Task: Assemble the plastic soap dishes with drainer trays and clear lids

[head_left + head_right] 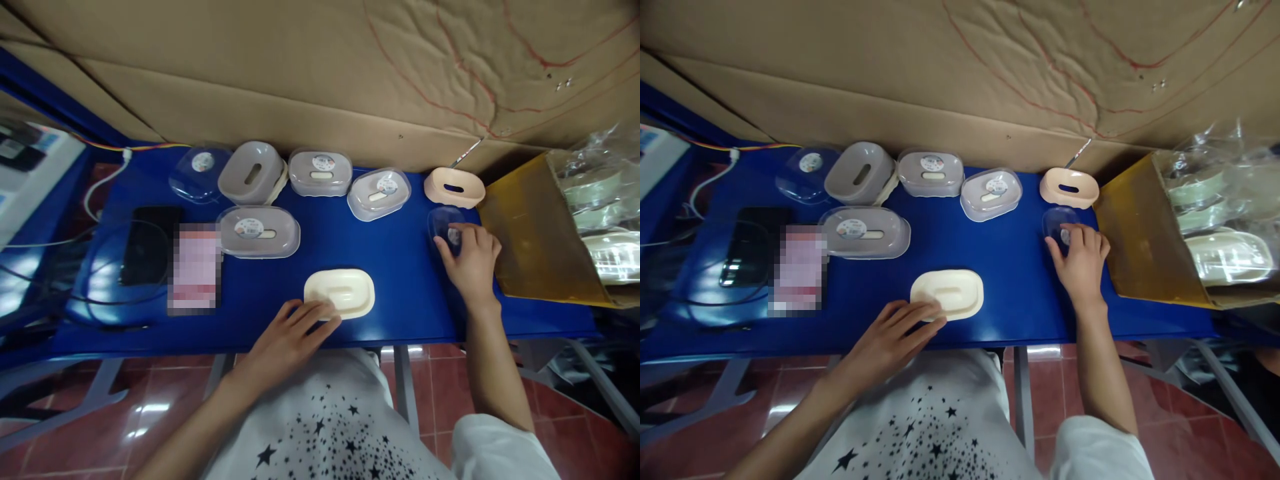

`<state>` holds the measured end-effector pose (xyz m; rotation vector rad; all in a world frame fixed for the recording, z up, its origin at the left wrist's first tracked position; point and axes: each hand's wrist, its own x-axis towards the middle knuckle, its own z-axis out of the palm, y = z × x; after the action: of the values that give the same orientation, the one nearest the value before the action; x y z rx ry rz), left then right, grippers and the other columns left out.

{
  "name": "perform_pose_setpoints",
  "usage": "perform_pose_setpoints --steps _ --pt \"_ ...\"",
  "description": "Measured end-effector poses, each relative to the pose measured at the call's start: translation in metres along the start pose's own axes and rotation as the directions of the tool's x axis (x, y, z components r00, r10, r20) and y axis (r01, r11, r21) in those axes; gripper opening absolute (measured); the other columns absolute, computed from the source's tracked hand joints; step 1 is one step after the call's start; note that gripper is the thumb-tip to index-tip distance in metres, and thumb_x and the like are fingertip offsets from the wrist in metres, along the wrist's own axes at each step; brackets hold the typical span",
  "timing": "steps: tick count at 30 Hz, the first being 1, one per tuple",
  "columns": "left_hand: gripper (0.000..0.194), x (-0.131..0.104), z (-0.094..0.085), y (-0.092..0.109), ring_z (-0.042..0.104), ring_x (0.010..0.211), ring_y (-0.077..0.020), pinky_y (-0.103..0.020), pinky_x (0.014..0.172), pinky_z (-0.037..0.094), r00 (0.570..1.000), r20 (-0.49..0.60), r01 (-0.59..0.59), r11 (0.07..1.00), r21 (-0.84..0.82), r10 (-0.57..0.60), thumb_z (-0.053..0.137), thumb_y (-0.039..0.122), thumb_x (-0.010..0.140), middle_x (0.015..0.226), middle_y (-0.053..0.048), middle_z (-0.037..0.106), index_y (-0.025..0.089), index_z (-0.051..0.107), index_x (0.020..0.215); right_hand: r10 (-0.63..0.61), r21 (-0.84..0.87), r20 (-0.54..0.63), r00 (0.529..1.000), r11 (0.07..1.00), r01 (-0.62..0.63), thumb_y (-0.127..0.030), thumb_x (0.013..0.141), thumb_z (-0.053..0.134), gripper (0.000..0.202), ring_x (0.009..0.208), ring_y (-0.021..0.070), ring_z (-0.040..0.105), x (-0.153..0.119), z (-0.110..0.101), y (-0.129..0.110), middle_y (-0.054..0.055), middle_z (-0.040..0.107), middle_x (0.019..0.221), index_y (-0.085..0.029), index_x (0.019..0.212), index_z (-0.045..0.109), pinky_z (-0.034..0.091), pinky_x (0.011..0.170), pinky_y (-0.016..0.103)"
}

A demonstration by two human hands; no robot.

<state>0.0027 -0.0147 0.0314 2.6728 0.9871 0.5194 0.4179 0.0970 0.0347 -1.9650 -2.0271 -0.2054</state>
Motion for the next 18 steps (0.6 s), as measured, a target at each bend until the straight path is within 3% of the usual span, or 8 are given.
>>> perform_pose_setpoints --steps 3,5,9,11,13,15,18 --pt "0.040 0.005 0.002 -0.001 0.066 0.129 -0.0296 -0.046 0.102 0.055 0.999 -0.043 0.023 1.000 -0.005 -0.023 0.062 0.007 0.103 0.145 -0.014 0.068 0.022 0.065 0.139 -0.044 0.014 -0.035 0.998 0.999 0.044 -0.058 0.106 0.052 0.067 0.153 0.0426 0.044 0.014 0.000 -0.002 0.024 0.047 0.166 -0.017 0.159 0.050 0.036 0.121 0.061" --pt "0.037 0.011 0.002 -0.005 0.066 0.129 -0.0308 -0.049 0.105 0.055 0.995 -0.087 0.047 0.999 -0.013 -0.048 0.066 0.012 0.103 0.145 -0.015 0.067 0.022 0.065 0.139 -0.048 0.025 0.014 0.999 0.999 0.047 -0.052 0.107 0.050 0.066 0.158 0.0421 0.037 0.036 0.008 0.003 0.022 0.043 0.171 -0.016 0.162 0.046 0.032 0.123 0.063" --pt "0.031 0.017 0.000 -0.012 0.067 0.128 -0.0288 -0.047 0.108 0.057 0.990 -0.115 0.080 0.995 -0.051 -0.085 0.068 0.014 0.102 0.138 -0.013 0.070 0.021 0.068 0.132 -0.004 0.038 0.121 0.993 0.999 -0.001 -0.042 0.106 0.048 0.045 0.136 0.0368 0.062 0.079 0.019 0.020 0.016 0.072 0.141 -0.022 0.141 0.067 0.038 0.118 0.062" --pt "0.031 0.015 0.000 -0.012 0.067 0.128 -0.0282 -0.047 0.108 0.058 0.988 -0.130 0.081 0.995 -0.061 -0.089 0.069 0.013 0.102 0.139 -0.013 0.069 0.021 0.068 0.132 -0.026 0.031 0.116 0.993 0.999 0.023 -0.043 0.106 0.049 0.038 0.124 0.0345 0.068 0.085 0.015 0.020 0.014 0.078 0.126 -0.024 0.128 0.074 0.039 0.116 0.060" --pt "0.037 0.010 0.000 -0.010 0.064 0.132 -0.0297 -0.048 0.109 0.059 0.981 -0.165 0.089 0.994 -0.064 -0.098 0.071 0.013 0.101 0.145 -0.015 0.065 0.020 0.066 0.137 -0.065 0.027 0.064 0.996 0.998 0.063 -0.045 0.108 0.049 0.037 0.120 0.0342 0.069 0.074 0.004 0.010 0.014 0.079 0.120 -0.023 0.122 0.076 0.039 0.117 0.061" --pt "0.045 0.005 0.001 -0.009 0.061 0.138 -0.0318 -0.050 0.111 0.060 0.968 -0.221 0.103 0.992 -0.066 -0.115 0.076 0.016 0.099 0.152 -0.018 0.059 0.020 0.063 0.142 -0.124 0.053 -0.021 0.992 0.991 0.125 -0.044 0.110 0.051 0.036 0.118 0.0341 0.070 0.046 -0.011 -0.012 0.014 0.079 0.118 -0.021 0.124 0.076 0.040 0.116 0.060" --pt "0.050 0.000 0.000 -0.009 0.056 0.146 -0.0343 -0.053 0.113 0.061 0.944 -0.310 0.098 0.992 -0.077 -0.117 0.081 0.025 0.097 0.158 -0.019 0.051 0.020 0.062 0.143 -0.352 0.193 -0.103 0.930 0.910 0.366 -0.033 0.108 0.063 0.034 0.115 0.0314 0.072 -0.012 -0.032 -0.063 0.006 0.079 0.123 -0.033 0.141 0.068 0.049 0.107 0.054"
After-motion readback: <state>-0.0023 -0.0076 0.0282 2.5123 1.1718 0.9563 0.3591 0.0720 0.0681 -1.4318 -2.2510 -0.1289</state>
